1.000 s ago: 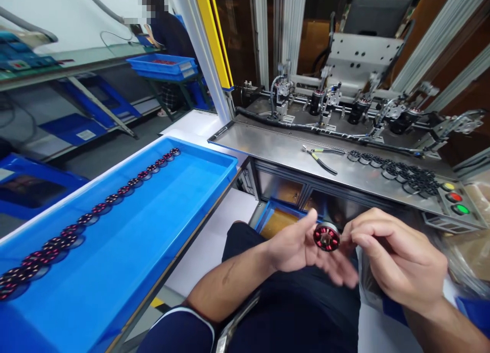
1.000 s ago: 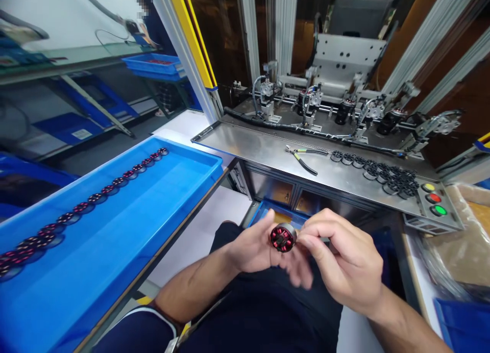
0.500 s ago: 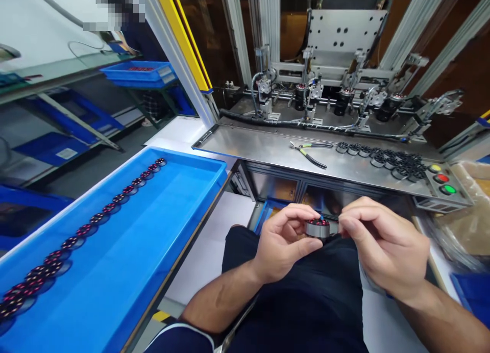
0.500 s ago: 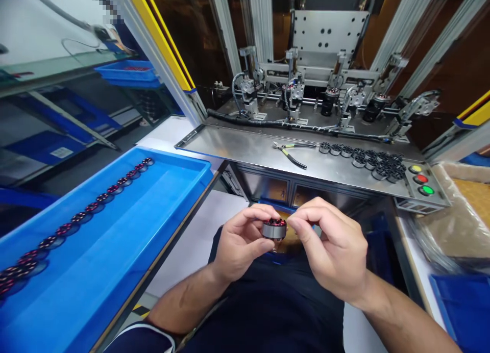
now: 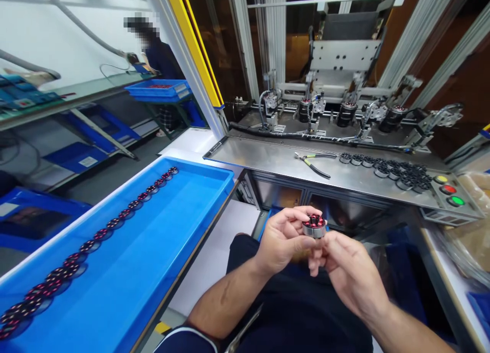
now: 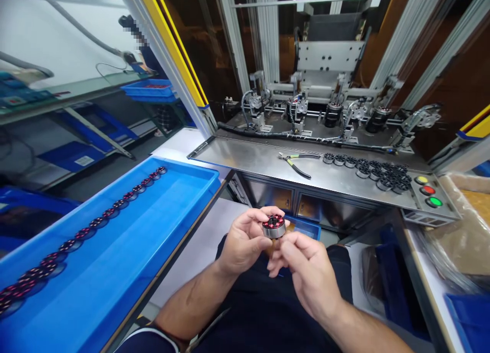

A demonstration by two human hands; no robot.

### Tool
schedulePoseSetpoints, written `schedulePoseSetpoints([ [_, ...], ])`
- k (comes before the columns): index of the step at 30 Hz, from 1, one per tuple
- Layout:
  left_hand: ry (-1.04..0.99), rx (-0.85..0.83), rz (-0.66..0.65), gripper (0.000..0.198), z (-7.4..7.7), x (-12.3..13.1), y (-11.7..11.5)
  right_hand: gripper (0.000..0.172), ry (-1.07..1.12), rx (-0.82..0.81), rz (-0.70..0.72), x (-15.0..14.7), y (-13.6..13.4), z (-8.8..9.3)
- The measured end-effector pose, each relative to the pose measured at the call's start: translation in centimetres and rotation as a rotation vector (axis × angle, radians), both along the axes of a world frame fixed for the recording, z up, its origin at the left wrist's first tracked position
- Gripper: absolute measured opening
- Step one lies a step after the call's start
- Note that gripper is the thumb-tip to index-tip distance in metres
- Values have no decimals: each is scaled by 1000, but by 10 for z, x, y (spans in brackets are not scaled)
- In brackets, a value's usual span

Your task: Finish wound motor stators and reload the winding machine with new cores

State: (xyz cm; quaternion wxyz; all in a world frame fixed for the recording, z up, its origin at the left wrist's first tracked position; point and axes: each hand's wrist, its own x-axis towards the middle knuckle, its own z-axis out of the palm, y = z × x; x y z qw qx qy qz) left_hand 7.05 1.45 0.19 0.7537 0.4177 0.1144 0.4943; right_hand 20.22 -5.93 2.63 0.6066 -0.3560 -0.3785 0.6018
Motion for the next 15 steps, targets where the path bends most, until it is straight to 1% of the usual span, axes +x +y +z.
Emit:
schedulePoseSetpoints([
  [2, 26, 39, 2, 34, -1, -1, 0, 37, 57, 42, 71, 1, 1, 1],
  [3, 45, 72, 4, 34, -2, -2, 1, 38, 73, 65, 100, 1, 2, 2],
  [6, 112, 210, 4, 31, -3, -4, 2, 33, 62, 82, 144, 1, 4, -1],
  [7, 135, 264, 35, 37, -3, -5, 3, 31, 36, 84, 132, 2, 5, -3],
  [8, 166, 317, 98, 48, -2, -7, 4, 30, -12, 96, 94, 3, 6, -7],
  [9, 217, 365, 184, 62, -1, -10, 4, 29, -93, 128, 21, 5, 6, -10],
  [10, 287, 405, 272, 75, 1, -13, 4, 29, -207, 186, -81, 8, 7, -14],
  [11, 371, 437, 331, 81, 4, -16, 4, 30, -347, 272, -190, 11, 7, -17],
  [12, 457, 461, 346, 81, 7, -19, 3, 34, -499, 370, -285, 14, 8, -20],
  [13, 532, 478, 317, 74, 10, -22, 0, 38, -644, 470, -351, 17, 8, -22],
  [15, 603, 484, 209, 61, 14, -24, -5, 47, -857, 629, -394, 22, 8, -23],
])
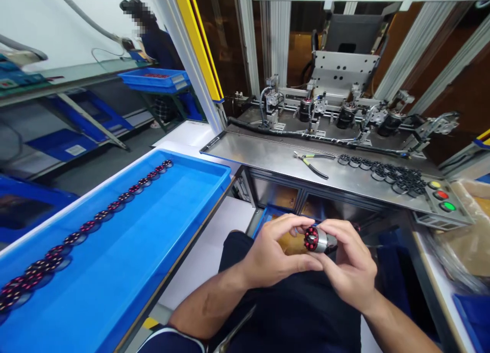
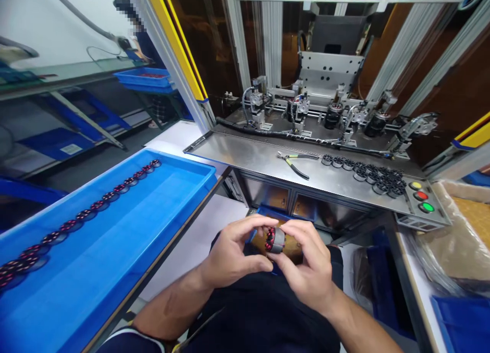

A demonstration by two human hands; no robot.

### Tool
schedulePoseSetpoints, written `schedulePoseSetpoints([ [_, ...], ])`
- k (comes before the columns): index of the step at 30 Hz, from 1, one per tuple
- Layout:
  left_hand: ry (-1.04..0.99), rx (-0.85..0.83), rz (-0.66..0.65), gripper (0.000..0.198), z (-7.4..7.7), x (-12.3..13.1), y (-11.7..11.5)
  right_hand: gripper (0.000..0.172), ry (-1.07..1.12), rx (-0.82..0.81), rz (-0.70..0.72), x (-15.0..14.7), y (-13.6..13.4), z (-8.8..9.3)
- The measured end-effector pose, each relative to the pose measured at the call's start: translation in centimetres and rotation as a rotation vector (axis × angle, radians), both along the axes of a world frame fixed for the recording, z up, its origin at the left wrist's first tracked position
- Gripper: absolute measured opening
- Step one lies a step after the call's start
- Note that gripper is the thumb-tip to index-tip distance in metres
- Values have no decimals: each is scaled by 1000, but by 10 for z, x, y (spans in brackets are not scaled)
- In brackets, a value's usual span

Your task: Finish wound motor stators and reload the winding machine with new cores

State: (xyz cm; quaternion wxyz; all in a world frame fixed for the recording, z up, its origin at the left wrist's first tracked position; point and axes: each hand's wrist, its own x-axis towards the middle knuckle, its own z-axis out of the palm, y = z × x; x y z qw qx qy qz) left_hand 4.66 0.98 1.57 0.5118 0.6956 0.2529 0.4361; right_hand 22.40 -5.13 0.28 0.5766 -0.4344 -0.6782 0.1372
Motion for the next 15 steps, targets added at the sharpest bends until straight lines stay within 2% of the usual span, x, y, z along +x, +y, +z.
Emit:
schedulePoseSetpoints([
  [3, -21, -54, -34, 51, 1, 1, -6, 54, -130, 67, 12, 4, -2, 3],
  [6, -15, -53, 8, 50, -2, 2, -7, 54, -99, 27, 72, 7, -5, 7],
  [9, 17, 35, 73, 50, -2, 2, -5, 43, -51, -6, 123, 10, -6, 12],
  [12, 16, 121, 82, 45, 0, 1, -4, 29, -38, -29, 140, 10, -7, 17],
  [15, -58, 39, 41, 45, -2, 2, -5, 22, 11, -86, 106, 8, -8, 21],
])
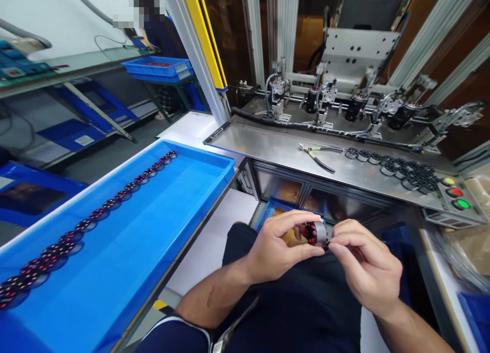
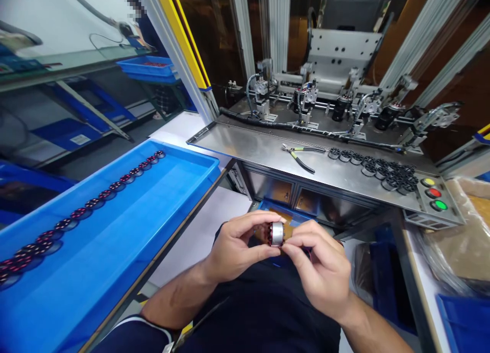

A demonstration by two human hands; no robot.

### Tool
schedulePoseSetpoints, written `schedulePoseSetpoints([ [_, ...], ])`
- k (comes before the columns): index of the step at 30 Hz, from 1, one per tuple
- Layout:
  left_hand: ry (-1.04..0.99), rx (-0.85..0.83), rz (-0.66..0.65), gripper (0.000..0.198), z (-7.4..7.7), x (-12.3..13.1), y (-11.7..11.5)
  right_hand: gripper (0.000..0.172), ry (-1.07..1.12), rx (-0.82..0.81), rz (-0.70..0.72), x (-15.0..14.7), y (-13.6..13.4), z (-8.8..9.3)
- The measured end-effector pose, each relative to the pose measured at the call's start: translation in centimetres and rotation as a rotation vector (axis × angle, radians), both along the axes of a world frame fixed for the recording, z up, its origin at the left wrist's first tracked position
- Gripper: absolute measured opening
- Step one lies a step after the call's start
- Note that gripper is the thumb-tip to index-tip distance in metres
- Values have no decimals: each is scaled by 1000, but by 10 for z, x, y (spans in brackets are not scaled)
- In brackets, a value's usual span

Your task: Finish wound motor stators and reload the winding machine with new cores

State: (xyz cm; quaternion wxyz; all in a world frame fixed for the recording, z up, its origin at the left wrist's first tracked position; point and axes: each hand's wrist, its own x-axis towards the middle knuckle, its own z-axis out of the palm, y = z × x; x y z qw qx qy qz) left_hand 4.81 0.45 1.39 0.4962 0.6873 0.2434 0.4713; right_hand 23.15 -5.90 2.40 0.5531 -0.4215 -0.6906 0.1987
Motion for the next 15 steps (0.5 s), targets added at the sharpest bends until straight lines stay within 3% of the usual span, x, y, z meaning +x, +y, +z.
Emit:
schedulePoseSetpoints([
  [4, -177, -196, -126, 44, -6, 2, -2, 17, 73, -99, -82, -2, -4, 1],
  [7, -208, -179, -153, 43, -8, 3, -2, 14, 77, -141, -89, -1, -6, 1],
  [9, -179, -93, -104, 42, -8, 3, -1, 13, 68, -182, -98, 3, -6, 0],
  [12, -89, 184, 7, 43, -3, -1, 1, 14, 33, -262, -125, 18, -5, 2],
  [15, 46, 477, 65, 40, 4, -6, 4, 3, -38, -131, -162, 31, -5, 13],
])
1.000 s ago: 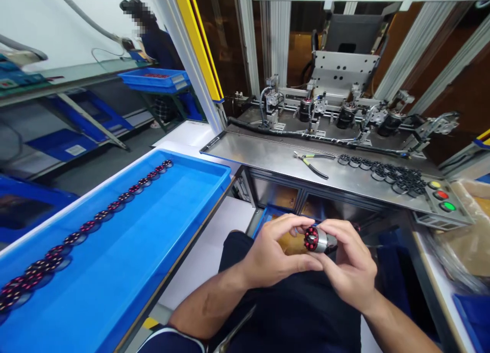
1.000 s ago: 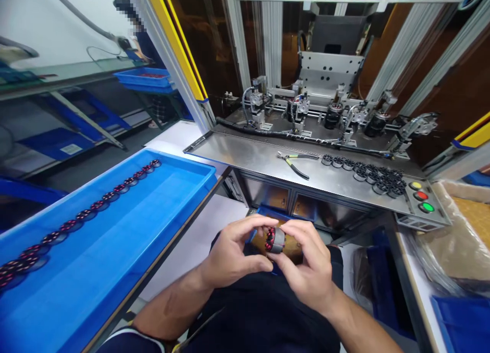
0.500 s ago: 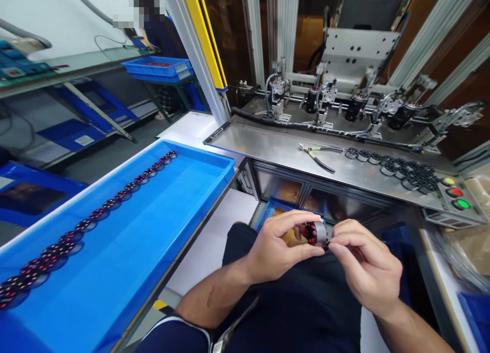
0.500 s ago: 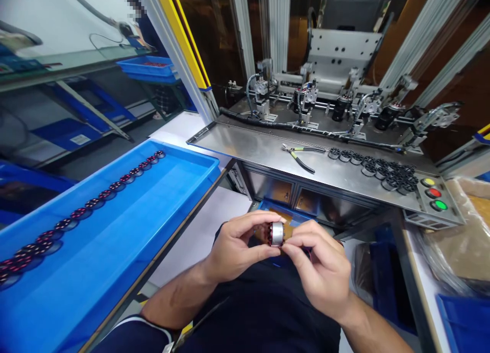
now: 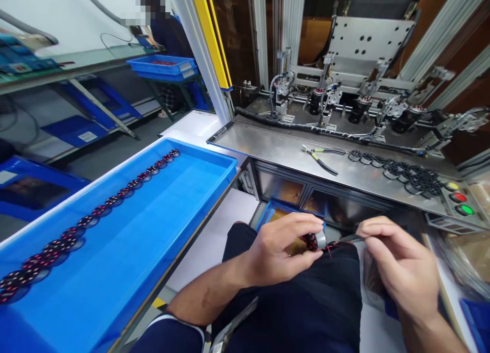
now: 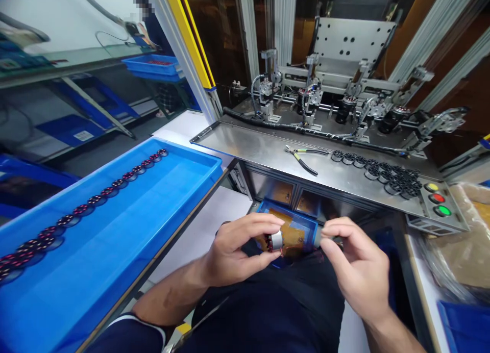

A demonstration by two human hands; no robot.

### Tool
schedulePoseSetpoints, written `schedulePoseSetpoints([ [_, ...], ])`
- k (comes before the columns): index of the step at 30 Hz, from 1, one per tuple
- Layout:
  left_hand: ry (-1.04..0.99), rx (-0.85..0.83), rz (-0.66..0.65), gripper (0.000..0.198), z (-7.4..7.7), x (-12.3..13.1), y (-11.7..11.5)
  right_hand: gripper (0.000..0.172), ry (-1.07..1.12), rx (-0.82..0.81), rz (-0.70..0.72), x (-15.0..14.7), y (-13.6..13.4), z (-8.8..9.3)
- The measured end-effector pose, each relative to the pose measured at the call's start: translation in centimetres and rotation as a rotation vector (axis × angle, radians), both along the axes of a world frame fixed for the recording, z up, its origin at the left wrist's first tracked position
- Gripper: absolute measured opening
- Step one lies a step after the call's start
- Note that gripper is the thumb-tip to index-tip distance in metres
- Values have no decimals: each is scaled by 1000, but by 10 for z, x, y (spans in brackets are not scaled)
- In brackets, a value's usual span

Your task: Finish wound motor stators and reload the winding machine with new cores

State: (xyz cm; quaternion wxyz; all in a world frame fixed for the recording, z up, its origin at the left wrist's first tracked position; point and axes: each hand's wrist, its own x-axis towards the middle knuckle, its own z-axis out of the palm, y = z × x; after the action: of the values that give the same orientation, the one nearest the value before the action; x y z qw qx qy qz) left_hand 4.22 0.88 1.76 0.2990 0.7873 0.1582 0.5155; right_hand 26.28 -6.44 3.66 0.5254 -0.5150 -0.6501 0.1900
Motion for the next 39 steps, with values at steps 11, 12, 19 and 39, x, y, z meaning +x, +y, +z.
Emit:
schedulePoseSetpoints([
  [11, 112, 80, -60, 52, 9, -10, -7, 17, -454, 151, 375, -11, 12, 31],
  [12, 108, 64, -62, 52, 10, -12, -8, 16, -478, 159, 384, -8, 12, 31],
  [19, 98, 84, -24, 64, 9, -14, -11, 9, -384, 14, 390, -22, 6, 33],
  [39, 92, 120, 195, 37, 9, -9, -12, 21, -455, 250, 94, -43, 4, 9],
])
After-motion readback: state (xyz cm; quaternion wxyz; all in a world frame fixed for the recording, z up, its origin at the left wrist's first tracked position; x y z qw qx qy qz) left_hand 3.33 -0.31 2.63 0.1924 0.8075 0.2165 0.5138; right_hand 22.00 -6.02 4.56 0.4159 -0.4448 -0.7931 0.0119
